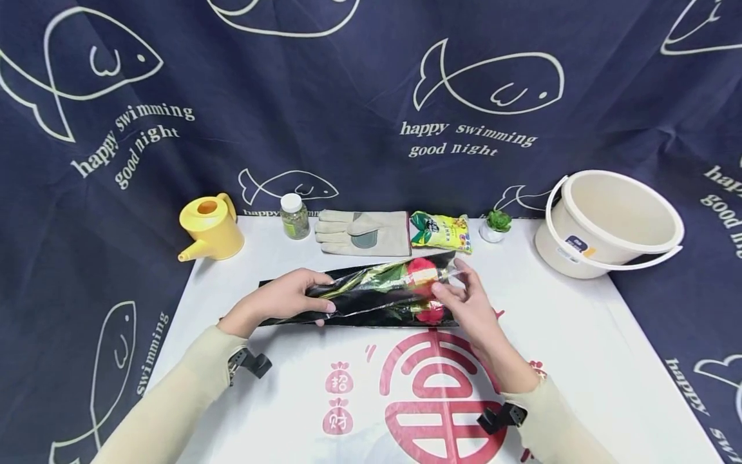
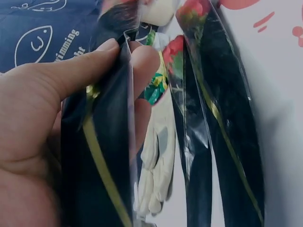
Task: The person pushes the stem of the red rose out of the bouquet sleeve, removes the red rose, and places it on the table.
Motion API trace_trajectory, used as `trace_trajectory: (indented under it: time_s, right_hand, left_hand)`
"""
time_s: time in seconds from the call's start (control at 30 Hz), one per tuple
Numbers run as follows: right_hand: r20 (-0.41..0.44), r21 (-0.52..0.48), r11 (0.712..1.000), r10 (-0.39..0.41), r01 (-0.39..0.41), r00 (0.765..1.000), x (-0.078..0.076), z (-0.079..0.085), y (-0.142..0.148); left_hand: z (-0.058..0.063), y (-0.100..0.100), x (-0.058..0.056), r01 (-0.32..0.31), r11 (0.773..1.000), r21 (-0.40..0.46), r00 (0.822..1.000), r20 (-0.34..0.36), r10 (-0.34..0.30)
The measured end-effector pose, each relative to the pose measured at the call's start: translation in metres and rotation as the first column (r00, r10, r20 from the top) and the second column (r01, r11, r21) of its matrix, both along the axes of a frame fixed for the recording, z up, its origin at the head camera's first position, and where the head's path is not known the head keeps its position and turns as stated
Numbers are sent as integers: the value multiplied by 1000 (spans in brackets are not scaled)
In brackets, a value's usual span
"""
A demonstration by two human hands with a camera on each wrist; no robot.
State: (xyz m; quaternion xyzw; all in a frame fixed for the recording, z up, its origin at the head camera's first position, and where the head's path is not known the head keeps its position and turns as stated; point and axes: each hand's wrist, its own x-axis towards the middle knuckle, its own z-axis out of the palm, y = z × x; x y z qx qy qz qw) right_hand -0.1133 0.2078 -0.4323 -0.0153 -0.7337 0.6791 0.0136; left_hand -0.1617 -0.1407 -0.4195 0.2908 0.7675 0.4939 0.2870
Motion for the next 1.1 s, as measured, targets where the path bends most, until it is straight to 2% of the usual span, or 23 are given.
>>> trace_trajectory:
  time_s: [0.07, 0.1, 0.17, 0.23, 0.3, 0.37, 0.4, 0.53, 0.6, 0.7, 0.77, 0.9, 0.93, 1.03, 1.1]
  right_hand:
    - [127, -125, 992, -16, 32, 992, -2, -1, -7]
    - [154, -194, 979, -34, 64, 987, -3, -1, -11]
    - [155, -352, 931, -43, 97, 987, -3, -2, -17]
    - [160, -457, 888, 34, 43, 987, -2, -2, -23]
    - [181, -522, 852, 147, -32, 972, 1, -2, -30]
    - [202, -538, 838, 231, -89, 952, 4, -1, -37]
    - [213, -546, 834, 236, -85, 948, 4, -1, -41]
    - [208, -593, 805, 112, 34, 972, 2, 1, -54]
    - [196, -611, 787, 44, 87, 980, -1, 2, -56]
    - [166, -643, 758, -6, 113, 986, -6, 4, -54]
    - [162, -697, 708, 5, 111, 987, -8, 5, -50]
    - [181, -806, 584, 95, 92, 979, -10, 5, -43]
    - [193, -820, 564, 118, 94, 974, -10, 5, -42]
    - [230, -825, 554, 149, 111, 962, -10, 4, -41]
    - [264, -799, 586, 140, 135, 954, -10, 3, -41]
  left_hand:
    - [2, 4, -1, 0, 1000, 8, 1000, -12, 0]
    - [3, 6, -2, -4, 1000, 11, 1000, -23, 4]
    - [4, 10, -3, -14, 1000, 24, 999, -44, 15]
    - [6, 13, -3, -27, 999, 44, 999, -46, 29]
    - [7, 16, -3, -27, 998, 59, 999, -40, 29]
    - [8, 18, -2, -7, 998, 66, 999, -32, 9]
    - [8, 20, -1, 8, 997, 75, 1000, -18, -6]
    - [8, 26, 1, 49, 997, 66, 999, -14, -48]
    - [8, 27, 2, 41, 998, 50, 999, -7, -41]
    - [13, 24, 5, 14, 1000, 24, 1000, -15, -14]
    - [19, 20, 8, -4, 1000, 19, 1000, 1, 4]
    - [32, 19, 13, -30, 999, 20, 1000, -7, 30]
    - [33, 20, 14, -35, 999, 15, 999, -17, 35]
    - [28, 23, 12, -59, 998, -4, 997, -50, 58]
    - [22, 25, 10, -76, 997, -13, 996, -51, 76]
